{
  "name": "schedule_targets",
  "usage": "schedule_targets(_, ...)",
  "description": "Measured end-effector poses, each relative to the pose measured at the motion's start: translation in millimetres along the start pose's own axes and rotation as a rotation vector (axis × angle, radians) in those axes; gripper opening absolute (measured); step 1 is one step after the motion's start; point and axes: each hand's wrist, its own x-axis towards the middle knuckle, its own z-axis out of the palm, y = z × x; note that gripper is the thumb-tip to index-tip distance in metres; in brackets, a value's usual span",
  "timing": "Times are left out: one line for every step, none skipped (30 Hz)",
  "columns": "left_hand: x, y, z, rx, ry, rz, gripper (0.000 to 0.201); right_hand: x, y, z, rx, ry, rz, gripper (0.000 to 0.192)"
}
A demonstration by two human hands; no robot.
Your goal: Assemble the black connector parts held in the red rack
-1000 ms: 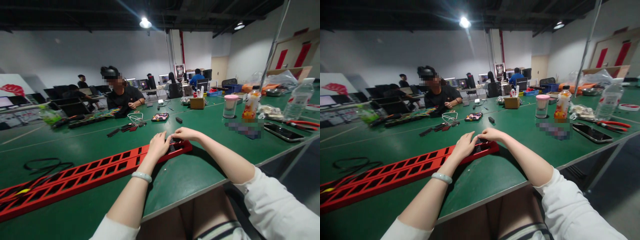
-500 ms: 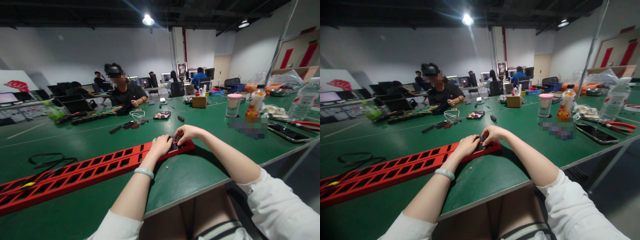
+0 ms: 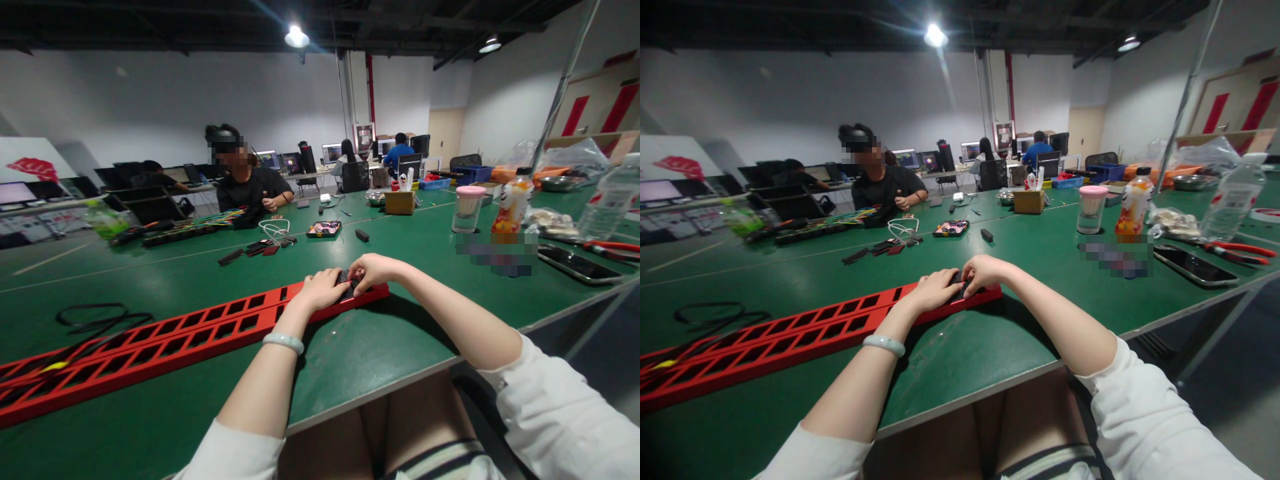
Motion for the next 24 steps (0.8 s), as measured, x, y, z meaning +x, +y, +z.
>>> schedule_targets(-0.5, 0.1, 0.0, 0.002, -0.004, 0.001, 0.055, 0.0, -0.1, 0.3, -0.009, 0.009, -0.011, 0.045)
schedule_targets(-1.0, 0.3, 0.0, 0.004, -0.011, -0.003, 0.055, 0.2, 0.1, 0.7, -0.013, 0.019, -0.023, 0.046)
schedule_targets(-1.2, 0.5, 0.1, 0.007, -0.018, -0.008, 0.055, 0.5, 0.4, 1.3, -0.014, 0.026, -0.029, 0.046)
schedule_targets(-1.3, 0.6, 0.1, 0.009, -0.024, -0.015, 0.055, 1.0, 0.7, 2.0, -0.014, 0.030, -0.026, 0.047)
schedule_targets(-1.3, 0.6, 0.2, 0.010, -0.028, -0.019, 0.055, 1.5, 1.1, 2.5, -0.015, 0.032, -0.013, 0.048)
schedule_targets(-1.1, 0.5, 0.2, 0.011, -0.029, -0.020, 0.055, 1.9, 1.3, 3.0, -0.018, 0.033, 0.004, 0.049)
schedule_targets(-0.9, 0.2, 0.3, 0.010, -0.029, -0.017, 0.055, 2.1, 1.5, 3.2, -0.022, 0.033, 0.018, 0.049)
schedule_targets(-0.6, -0.2, 0.3, 0.007, -0.030, -0.014, 0.056, 2.3, 1.6, 3.3, -0.026, 0.031, 0.025, 0.049)
schedule_targets(-0.3, -0.7, 0.3, 0.004, -0.032, -0.010, 0.057, 2.3, 1.8, 3.1, -0.028, 0.027, 0.021, 0.048)
schedule_targets(0.0, -1.3, 0.4, 0.001, -0.036, -0.007, 0.058, 2.3, 2.2, 2.8, -0.026, 0.019, 0.009, 0.047)
schedule_targets(0.3, -1.8, 0.5, 0.000, -0.040, -0.007, 0.058, 2.3, 2.8, 2.4, -0.021, 0.010, -0.005, 0.046)
schedule_targets(0.6, -2.3, 0.6, -0.002, -0.043, -0.007, 0.059, 2.4, 3.6, 2.1, -0.015, 0.000, -0.019, 0.045)
schedule_targets(0.8, -2.8, 0.8, -0.003, -0.046, -0.007, 0.059, 2.5, 4.6, 1.9, -0.009, -0.009, -0.029, 0.045)
schedule_targets(1.0, -3.1, 1.0, -0.004, -0.048, -0.006, 0.058, 2.8, 5.8, 1.8, -0.004, -0.014, -0.037, 0.044)
schedule_targets(1.2, -3.4, 1.3, -0.006, -0.050, -0.005, 0.058, 3.2, 7.0, 1.9, -0.001, -0.016, -0.043, 0.044)
schedule_targets(1.4, -3.5, 1.6, -0.007, -0.051, -0.004, 0.059, 3.6, 8.0, 2.1, 0.000, -0.015, -0.047, 0.044)
schedule_targets(1.5, -3.6, 1.8, -0.009, -0.051, -0.004, 0.059, 4.0, 8.8, 2.5, -0.002, -0.011, -0.050, 0.044)
schedule_targets(1.7, -3.6, 2.1, -0.010, -0.050, -0.004, 0.059, 4.3, 9.2, 2.8, -0.004, -0.006, -0.052, 0.043)
schedule_targets(1.8, -3.7, 2.5, -0.012, -0.048, -0.005, 0.060, 4.5, 9.2, 3.3, -0.008, -0.001, -0.051, 0.043)
schedule_targets(1.9, -3.7, 2.9, -0.012, -0.046, -0.006, 0.060, 4.5, 8.8, 3.7, -0.014, 0.004, -0.048, 0.043)
schedule_targets(2.0, -3.8, 3.3, -0.011, -0.045, -0.007, 0.060, 4.5, 8.1, 4.1, -0.023, 0.007, -0.042, 0.043)
schedule_targets(2.2, -3.9, 3.7, -0.010, -0.043, -0.008, 0.059, 4.5, 7.2, 4.5, -0.033, 0.010, -0.034, 0.043)
schedule_targets(2.3, -4.1, 4.1, -0.010, -0.042, -0.010, 0.059, 4.4, 6.1, 4.8, -0.044, 0.009, -0.025, 0.044)
schedule_targets(2.5, -4.4, 4.5, -0.010, -0.041, -0.011, 0.059, 4.4, 5.2, 5.1, -0.052, 0.007, -0.017, 0.044)
